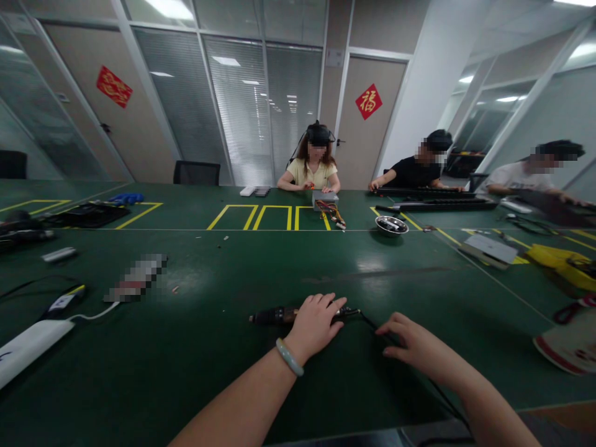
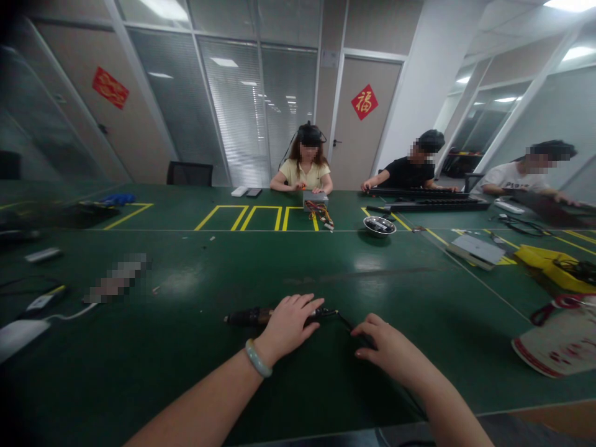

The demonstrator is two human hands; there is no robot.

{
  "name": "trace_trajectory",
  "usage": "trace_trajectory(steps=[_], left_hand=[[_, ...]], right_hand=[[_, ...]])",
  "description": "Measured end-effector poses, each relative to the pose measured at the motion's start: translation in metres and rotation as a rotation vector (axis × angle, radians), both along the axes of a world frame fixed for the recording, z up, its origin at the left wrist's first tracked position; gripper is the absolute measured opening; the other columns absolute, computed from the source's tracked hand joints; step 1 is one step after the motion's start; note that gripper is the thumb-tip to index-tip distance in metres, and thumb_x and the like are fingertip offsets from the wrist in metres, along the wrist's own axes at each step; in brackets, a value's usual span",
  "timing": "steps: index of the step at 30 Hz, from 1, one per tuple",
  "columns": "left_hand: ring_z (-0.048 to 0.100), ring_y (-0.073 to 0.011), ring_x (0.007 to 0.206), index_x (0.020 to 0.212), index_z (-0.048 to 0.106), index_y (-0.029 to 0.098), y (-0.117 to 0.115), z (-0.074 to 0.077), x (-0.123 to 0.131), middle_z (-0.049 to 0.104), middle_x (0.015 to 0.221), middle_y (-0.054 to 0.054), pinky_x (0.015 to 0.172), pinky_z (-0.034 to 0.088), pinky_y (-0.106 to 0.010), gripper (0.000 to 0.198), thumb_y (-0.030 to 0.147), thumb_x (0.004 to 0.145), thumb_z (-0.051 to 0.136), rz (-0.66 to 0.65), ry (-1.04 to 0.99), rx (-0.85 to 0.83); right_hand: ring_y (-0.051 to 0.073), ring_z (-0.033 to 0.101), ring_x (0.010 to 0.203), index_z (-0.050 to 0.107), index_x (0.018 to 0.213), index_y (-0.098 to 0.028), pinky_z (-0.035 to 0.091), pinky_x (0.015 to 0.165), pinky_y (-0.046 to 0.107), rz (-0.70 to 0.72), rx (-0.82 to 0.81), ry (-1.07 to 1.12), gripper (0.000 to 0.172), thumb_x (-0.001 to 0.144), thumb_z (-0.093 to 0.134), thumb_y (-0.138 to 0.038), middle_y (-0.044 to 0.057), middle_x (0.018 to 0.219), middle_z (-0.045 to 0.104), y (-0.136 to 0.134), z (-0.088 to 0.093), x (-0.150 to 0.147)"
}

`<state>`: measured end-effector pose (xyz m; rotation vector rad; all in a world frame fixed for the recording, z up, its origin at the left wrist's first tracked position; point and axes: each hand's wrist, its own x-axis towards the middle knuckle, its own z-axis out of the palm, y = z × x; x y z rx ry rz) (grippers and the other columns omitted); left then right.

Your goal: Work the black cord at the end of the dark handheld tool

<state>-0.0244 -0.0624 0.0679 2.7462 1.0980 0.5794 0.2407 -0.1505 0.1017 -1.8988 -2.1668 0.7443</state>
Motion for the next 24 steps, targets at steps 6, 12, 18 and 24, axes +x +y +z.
trace_trajectory(steps=[6,12,18,24], left_hand=[[0.050,-0.0260,0.116,0.138,0.045,0.031,-0.002,0.006,0.002,0.055,0.131,-0.004,0.099,0.037,-0.044,0.049,0.040,0.091,0.055,0.002,-0.010,-0.044],[0.051,-0.0248,0.107,0.133,0.050,0.030,-0.005,0.009,0.003,0.060,0.120,-0.005,0.093,0.038,-0.040,0.046,0.038,0.089,0.055,0.020,0.024,-0.066],[0.051,-0.0249,0.104,0.128,0.055,0.029,-0.006,0.012,-0.002,0.062,0.114,-0.004,0.092,0.037,-0.040,0.042,0.038,0.087,0.056,0.044,0.035,-0.092],[0.050,-0.0246,0.107,0.126,0.055,0.028,-0.006,0.014,-0.001,0.061,0.116,-0.004,0.093,0.036,-0.040,0.041,0.034,0.085,0.058,0.040,0.045,-0.092]], right_hand=[[0.023,0.061,0.098,0.068,0.108,-0.029,0.043,0.088,0.034,-0.032,0.078,-0.105,0.028,0.082,0.058,-0.026,0.005,0.109,0.065,-0.003,-0.003,-0.005],[0.023,0.065,0.085,0.071,0.091,-0.026,0.043,0.074,0.033,-0.180,0.112,-0.174,0.021,0.087,0.050,-0.030,0.006,0.091,0.072,-0.001,0.001,-0.013],[0.020,0.065,0.077,0.069,0.086,-0.024,0.043,0.066,0.029,-0.202,0.092,0.011,0.016,0.084,0.056,-0.034,0.004,0.085,0.072,-0.002,0.017,-0.021],[0.015,0.062,0.064,0.063,0.091,-0.020,0.045,0.056,0.025,-0.128,-0.170,0.444,0.020,0.082,0.062,-0.038,0.004,0.081,0.069,0.013,0.012,-0.035]])
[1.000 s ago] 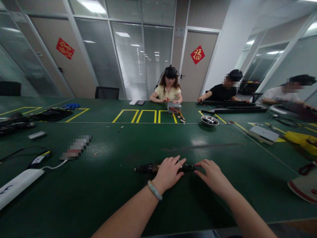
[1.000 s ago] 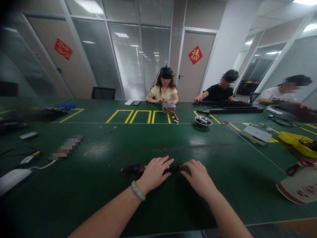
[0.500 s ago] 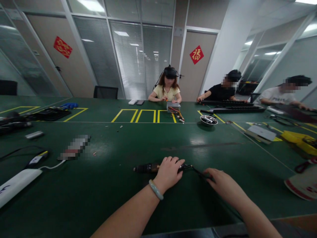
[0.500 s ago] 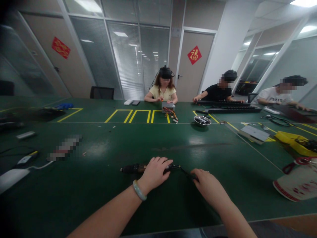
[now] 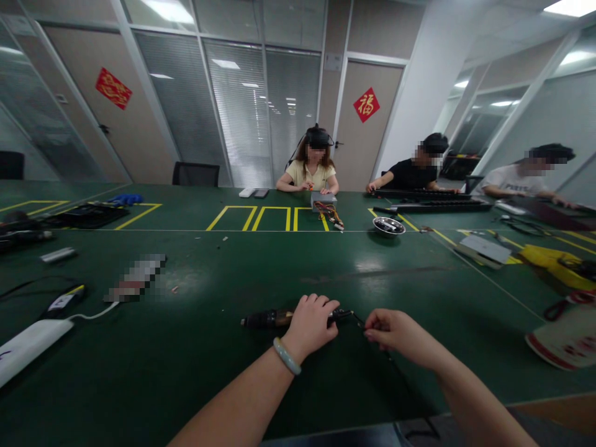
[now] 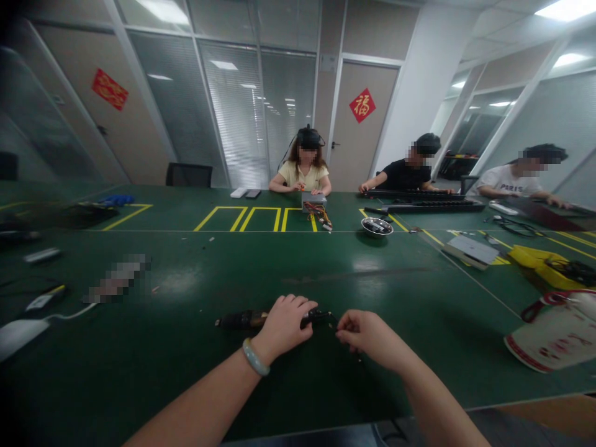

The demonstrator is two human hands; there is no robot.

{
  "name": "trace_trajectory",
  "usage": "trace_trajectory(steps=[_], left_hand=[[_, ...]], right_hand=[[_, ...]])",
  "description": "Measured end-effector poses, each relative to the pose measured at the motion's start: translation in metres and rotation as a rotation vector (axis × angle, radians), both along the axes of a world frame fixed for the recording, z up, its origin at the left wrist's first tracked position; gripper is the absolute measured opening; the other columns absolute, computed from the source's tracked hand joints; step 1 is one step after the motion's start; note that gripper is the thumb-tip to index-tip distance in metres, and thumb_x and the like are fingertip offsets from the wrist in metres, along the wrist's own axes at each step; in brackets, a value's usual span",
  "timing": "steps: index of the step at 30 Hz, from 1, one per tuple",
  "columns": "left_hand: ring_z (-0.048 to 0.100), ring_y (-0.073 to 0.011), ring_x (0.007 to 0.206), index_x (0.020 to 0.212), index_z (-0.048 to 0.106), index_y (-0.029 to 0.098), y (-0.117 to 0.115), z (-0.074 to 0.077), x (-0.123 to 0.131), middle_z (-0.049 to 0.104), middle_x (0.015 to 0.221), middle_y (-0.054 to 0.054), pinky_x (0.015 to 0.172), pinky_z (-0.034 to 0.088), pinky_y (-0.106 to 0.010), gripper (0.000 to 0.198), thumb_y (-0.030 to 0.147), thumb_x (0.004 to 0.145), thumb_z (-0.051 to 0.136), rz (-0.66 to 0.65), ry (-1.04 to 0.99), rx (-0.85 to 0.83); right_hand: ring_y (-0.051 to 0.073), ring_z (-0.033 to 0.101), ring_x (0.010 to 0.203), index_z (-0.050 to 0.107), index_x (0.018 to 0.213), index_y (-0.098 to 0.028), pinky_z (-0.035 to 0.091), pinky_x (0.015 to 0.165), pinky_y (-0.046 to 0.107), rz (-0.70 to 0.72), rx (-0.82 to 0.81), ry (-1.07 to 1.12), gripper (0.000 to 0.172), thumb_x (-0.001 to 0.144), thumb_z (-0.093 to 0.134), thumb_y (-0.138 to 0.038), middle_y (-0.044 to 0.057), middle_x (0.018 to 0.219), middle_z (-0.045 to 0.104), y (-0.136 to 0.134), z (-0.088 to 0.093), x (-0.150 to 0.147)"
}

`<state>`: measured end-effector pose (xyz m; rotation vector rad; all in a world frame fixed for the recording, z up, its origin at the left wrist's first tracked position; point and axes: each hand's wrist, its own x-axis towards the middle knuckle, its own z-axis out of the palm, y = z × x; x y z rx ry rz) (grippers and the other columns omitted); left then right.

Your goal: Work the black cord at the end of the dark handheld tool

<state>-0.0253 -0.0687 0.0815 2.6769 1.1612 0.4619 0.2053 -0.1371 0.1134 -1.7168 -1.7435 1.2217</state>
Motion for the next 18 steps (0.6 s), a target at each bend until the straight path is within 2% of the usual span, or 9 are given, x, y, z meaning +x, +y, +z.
trace_trajectory(steps=[3,6,12,15,18], left_hand=[[0.050,-0.0247,0.108,0.124,0.056,0.027,-0.001,-0.001,0.002,0.060,0.117,-0.005,0.093,0.036,-0.039,0.040,0.034,0.084,0.060,0.000,0.025,0.009],[0.051,-0.0246,0.107,0.120,0.058,0.026,-0.001,-0.003,0.002,0.061,0.114,-0.006,0.092,0.037,-0.039,0.036,0.034,0.084,0.060,0.004,0.022,0.032],[0.052,-0.0241,0.105,0.121,0.056,0.025,0.002,-0.009,0.002,0.060,0.111,-0.005,0.090,0.040,-0.039,0.035,0.038,0.088,0.058,0.019,-0.004,0.083],[0.052,-0.0237,0.105,0.115,0.057,0.024,0.002,-0.010,0.006,0.060,0.109,-0.005,0.090,0.040,-0.039,0.030,0.040,0.089,0.058,0.021,0.005,0.097],[0.052,-0.0228,0.103,0.108,0.058,0.023,0.002,-0.012,0.012,0.060,0.107,-0.005,0.091,0.040,-0.038,0.024,0.035,0.088,0.060,0.012,-0.007,0.118]], right_hand=[[0.013,0.061,0.062,0.057,0.092,-0.018,0.046,0.057,0.024,0.047,-0.048,0.257,0.026,0.080,0.065,-0.039,0.003,0.081,0.068,0.016,-0.012,-0.015],[0.011,0.057,0.057,0.055,0.089,-0.018,0.044,0.055,0.024,-0.005,0.023,0.339,0.030,0.078,0.067,-0.043,0.000,0.077,0.065,0.032,-0.026,-0.032],[0.015,0.059,0.067,0.058,0.084,-0.020,0.045,0.062,0.026,-0.163,0.315,0.150,0.022,0.081,0.063,-0.041,0.000,0.075,0.064,0.048,-0.059,-0.032],[0.015,0.059,0.067,0.059,0.083,-0.021,0.044,0.062,0.026,-0.222,0.389,0.012,0.018,0.083,0.059,-0.038,-0.001,0.074,0.064,0.046,-0.071,-0.025],[0.016,0.059,0.067,0.059,0.082,-0.021,0.043,0.062,0.026,-0.247,0.409,-0.036,0.015,0.083,0.058,-0.036,-0.001,0.074,0.065,0.044,-0.075,-0.024]])
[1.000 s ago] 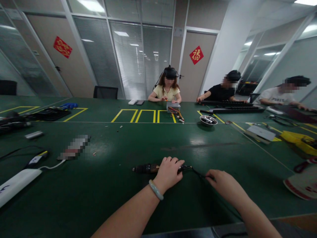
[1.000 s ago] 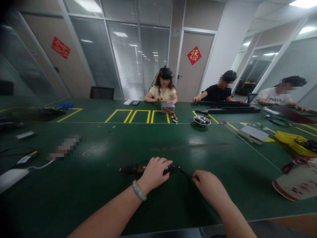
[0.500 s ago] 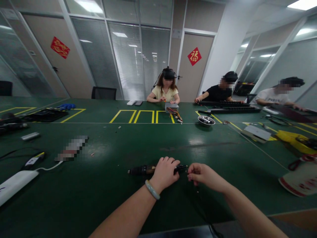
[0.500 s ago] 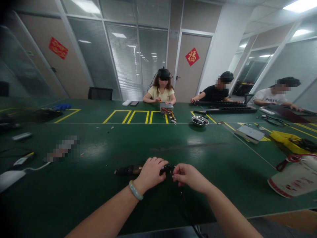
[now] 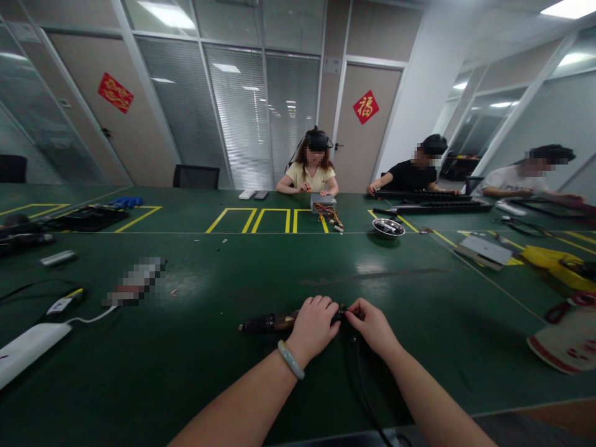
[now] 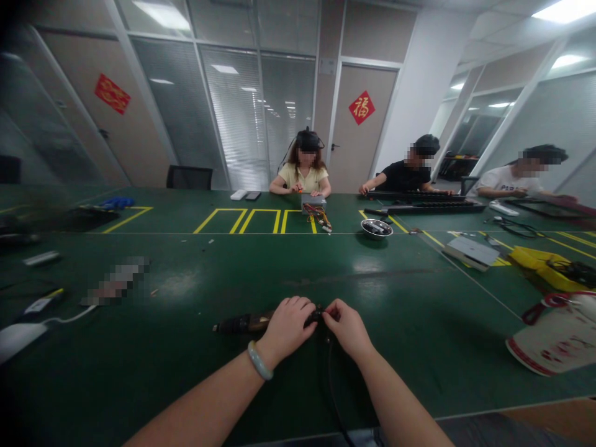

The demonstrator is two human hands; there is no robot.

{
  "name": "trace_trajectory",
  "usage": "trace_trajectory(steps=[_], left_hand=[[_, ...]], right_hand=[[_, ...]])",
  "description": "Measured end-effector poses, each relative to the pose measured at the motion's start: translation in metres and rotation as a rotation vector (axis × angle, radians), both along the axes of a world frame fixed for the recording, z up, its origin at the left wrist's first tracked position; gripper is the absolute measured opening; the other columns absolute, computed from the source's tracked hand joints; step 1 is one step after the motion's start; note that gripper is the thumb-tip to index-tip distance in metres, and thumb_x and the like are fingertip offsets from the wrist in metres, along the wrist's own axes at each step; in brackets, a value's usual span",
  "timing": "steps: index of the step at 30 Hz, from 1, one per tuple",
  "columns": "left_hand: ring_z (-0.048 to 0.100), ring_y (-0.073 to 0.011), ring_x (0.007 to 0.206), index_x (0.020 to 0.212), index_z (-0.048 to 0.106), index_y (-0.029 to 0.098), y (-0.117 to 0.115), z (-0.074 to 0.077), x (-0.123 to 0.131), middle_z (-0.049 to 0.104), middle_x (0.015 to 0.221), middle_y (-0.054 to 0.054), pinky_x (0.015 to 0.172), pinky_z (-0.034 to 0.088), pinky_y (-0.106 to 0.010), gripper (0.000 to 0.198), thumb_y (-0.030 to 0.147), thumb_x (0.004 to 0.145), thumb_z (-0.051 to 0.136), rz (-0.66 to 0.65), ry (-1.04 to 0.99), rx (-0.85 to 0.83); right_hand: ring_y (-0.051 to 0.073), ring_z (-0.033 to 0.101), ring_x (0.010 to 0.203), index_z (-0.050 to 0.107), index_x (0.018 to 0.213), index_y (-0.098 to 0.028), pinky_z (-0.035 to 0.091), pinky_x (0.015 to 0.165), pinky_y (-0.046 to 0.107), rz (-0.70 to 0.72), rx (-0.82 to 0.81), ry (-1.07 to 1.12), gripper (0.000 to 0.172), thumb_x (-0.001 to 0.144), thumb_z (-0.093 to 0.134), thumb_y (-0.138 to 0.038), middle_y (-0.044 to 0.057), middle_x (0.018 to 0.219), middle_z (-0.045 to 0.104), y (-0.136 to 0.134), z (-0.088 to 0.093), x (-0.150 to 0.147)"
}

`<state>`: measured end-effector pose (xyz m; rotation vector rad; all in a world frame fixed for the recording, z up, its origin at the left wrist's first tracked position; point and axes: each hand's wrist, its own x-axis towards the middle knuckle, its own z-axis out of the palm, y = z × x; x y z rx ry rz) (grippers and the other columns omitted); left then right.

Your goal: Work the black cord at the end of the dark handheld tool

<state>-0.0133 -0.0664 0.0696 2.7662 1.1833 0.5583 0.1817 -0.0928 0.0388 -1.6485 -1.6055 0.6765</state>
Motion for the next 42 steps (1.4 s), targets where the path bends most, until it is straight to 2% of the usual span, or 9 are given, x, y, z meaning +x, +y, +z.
trace_trajectory(steps=[4,9,15,27,34,42], left_hand=[[0.053,-0.0224,0.099,0.105,0.059,0.021,0.001,-0.003,0.004,0.060,0.102,-0.005,0.088,0.041,-0.037,0.020,0.033,0.089,0.059,-0.009,-0.008,0.002],[0.053,-0.0218,0.099,0.117,0.058,0.025,0.001,-0.004,0.003,0.059,0.104,-0.005,0.085,0.041,-0.036,0.029,0.040,0.092,0.055,-0.011,0.001,0.011],[0.054,-0.0212,0.098,0.116,0.060,0.027,0.001,-0.003,0.002,0.059,0.103,-0.004,0.086,0.041,-0.036,0.028,0.041,0.094,0.052,-0.016,-0.019,0.016],[0.055,-0.0213,0.098,0.104,0.060,0.021,0.000,0.001,0.005,0.062,0.101,-0.004,0.085,0.041,-0.035,0.024,0.041,0.092,0.055,0.018,-0.057,-0.014],[0.055,-0.0209,0.100,0.106,0.060,0.022,0.001,0.002,0.004,0.062,0.104,-0.004,0.088,0.040,-0.035,0.023,0.040,0.093,0.054,-0.002,-0.033,-0.036],[0.056,-0.0207,0.100,0.109,0.061,0.023,0.001,0.003,0.007,0.063,0.105,-0.004,0.087,0.042,-0.035,0.027,0.042,0.095,0.049,0.019,-0.039,-0.060]], right_hand=[[0.016,0.059,0.066,0.059,0.081,-0.021,0.043,0.061,0.026,-0.011,-0.003,0.008,0.013,0.082,0.058,-0.035,-0.001,0.073,0.065,0.000,0.000,-0.002],[0.016,0.059,0.066,0.058,0.081,-0.021,0.043,0.061,0.026,-0.010,-0.009,0.023,0.014,0.082,0.058,-0.034,-0.001,0.072,0.064,0.003,-0.004,0.001],[0.015,0.059,0.065,0.058,0.080,-0.020,0.043,0.060,0.026,-0.017,-0.028,0.039,0.015,0.082,0.059,-0.036,-0.001,0.071,0.064,0.004,-0.008,0.007],[0.017,0.064,0.074,0.062,0.086,-0.019,0.047,0.067,0.027,0.024,-0.063,0.178,0.020,0.081,0.062,-0.038,0.002,0.081,0.070,0.000,0.000,0.010],[0.016,0.063,0.072,0.063,0.085,-0.020,0.045,0.065,0.027,0.014,-0.066,0.122,0.019,0.082,0.060,-0.038,0.001,0.079,0.069,0.000,-0.001,0.014],[0.015,0.060,0.068,0.063,0.081,-0.020,0.043,0.061,0.025,0.065,-0.108,0.116,0.016,0.080,0.062,-0.036,-0.001,0.074,0.067,-0.002,0.007,0.020]])
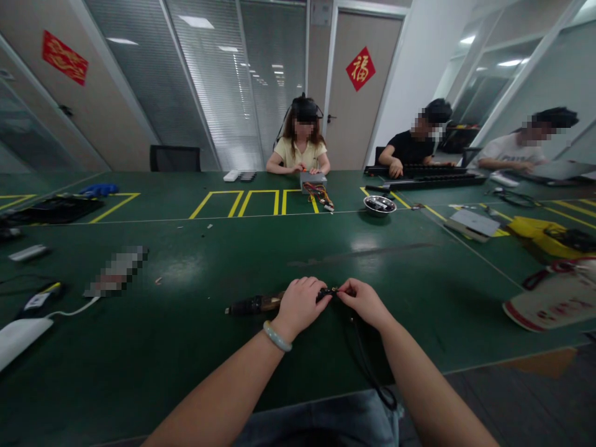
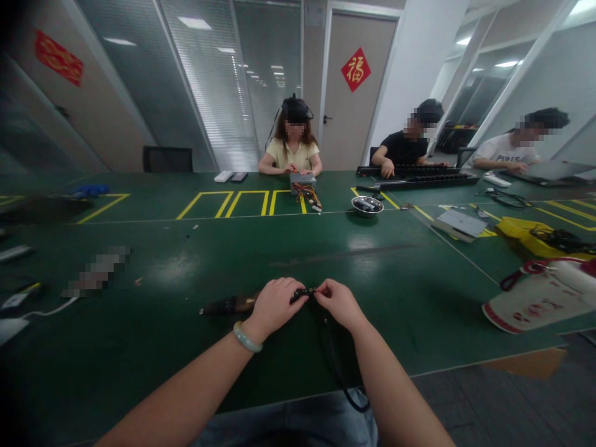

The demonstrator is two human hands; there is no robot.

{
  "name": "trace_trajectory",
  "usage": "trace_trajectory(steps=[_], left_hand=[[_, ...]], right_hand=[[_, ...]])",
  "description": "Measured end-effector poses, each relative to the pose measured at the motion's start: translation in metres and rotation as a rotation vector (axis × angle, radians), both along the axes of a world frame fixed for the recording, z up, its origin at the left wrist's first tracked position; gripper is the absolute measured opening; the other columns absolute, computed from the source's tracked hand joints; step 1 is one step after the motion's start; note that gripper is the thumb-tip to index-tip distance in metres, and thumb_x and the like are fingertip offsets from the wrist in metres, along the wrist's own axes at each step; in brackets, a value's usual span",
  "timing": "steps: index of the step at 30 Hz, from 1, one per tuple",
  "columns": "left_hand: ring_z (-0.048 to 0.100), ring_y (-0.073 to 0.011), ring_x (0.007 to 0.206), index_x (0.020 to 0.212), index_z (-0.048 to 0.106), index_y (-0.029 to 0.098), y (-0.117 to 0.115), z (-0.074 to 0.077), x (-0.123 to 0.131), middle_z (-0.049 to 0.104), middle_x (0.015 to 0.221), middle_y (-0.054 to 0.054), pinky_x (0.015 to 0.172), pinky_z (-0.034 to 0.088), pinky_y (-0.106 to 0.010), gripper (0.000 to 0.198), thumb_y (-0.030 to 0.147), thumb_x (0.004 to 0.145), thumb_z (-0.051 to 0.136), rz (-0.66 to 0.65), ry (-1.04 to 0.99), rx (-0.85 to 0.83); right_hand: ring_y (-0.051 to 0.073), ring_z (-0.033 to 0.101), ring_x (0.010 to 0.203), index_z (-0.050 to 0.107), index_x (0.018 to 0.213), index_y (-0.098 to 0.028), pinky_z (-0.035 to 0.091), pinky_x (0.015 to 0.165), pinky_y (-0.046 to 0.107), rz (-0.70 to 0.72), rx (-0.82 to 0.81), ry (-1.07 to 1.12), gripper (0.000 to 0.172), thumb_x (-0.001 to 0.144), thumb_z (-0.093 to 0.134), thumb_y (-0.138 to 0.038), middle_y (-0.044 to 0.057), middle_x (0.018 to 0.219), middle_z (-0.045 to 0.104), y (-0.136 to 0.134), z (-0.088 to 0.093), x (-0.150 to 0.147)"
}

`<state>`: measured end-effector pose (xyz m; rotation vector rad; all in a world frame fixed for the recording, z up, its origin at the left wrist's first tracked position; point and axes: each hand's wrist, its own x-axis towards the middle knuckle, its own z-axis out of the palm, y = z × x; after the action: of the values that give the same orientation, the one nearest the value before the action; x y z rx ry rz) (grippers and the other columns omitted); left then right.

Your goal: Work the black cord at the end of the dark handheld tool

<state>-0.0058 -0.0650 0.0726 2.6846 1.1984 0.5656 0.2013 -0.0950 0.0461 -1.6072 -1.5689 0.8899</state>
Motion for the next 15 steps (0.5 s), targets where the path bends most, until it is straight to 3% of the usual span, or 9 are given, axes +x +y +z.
trace_trajectory(steps=[10,13,15], left_hand=[[0.051,-0.0191,0.121,0.138,0.046,0.027,-0.001,0.003,-0.015,0.057,0.131,-0.004,0.104,0.038,-0.036,0.041,0.036,0.097,0.045,-0.146,-0.022,-0.018],[0.050,-0.0210,0.124,0.140,0.043,0.026,0.006,0.007,-0.026,0.056,0.134,-0.005,0.105,0.038,-0.037,0.048,0.042,0.095,0.049,-0.096,-0.015,-0.038],[0.052,-0.0255,0.120,0.134,0.050,0.024,0.012,0.010,-0.035,0.058,0.130,-0.008,0.100,0.041,-0.040,0.051,0.051,0.091,0.053,-0.014,0.017,-0.071]], right_hand=[[0.013,0.057,0.065,0.061,0.081,-0.018,0.042,0.059,0.023,0.101,-0.023,0.065,0.016,0.079,0.064,-0.034,-0.001,0.072,0.063,-0.002,0.000,0.008],[0.013,0.056,0.066,0.061,0.081,-0.018,0.042,0.058,0.023,0.102,-0.040,0.082,0.017,0.079,0.065,-0.034,-0.001,0.073,0.063,-0.002,0.000,0.009],[0.013,0.056,0.066,0.062,0.082,-0.018,0.041,0.058,0.023,0.098,-0.048,0.068,0.018,0.079,0.065,-0.035,-0.001,0.074,0.063,-0.002,0.000,0.008]])
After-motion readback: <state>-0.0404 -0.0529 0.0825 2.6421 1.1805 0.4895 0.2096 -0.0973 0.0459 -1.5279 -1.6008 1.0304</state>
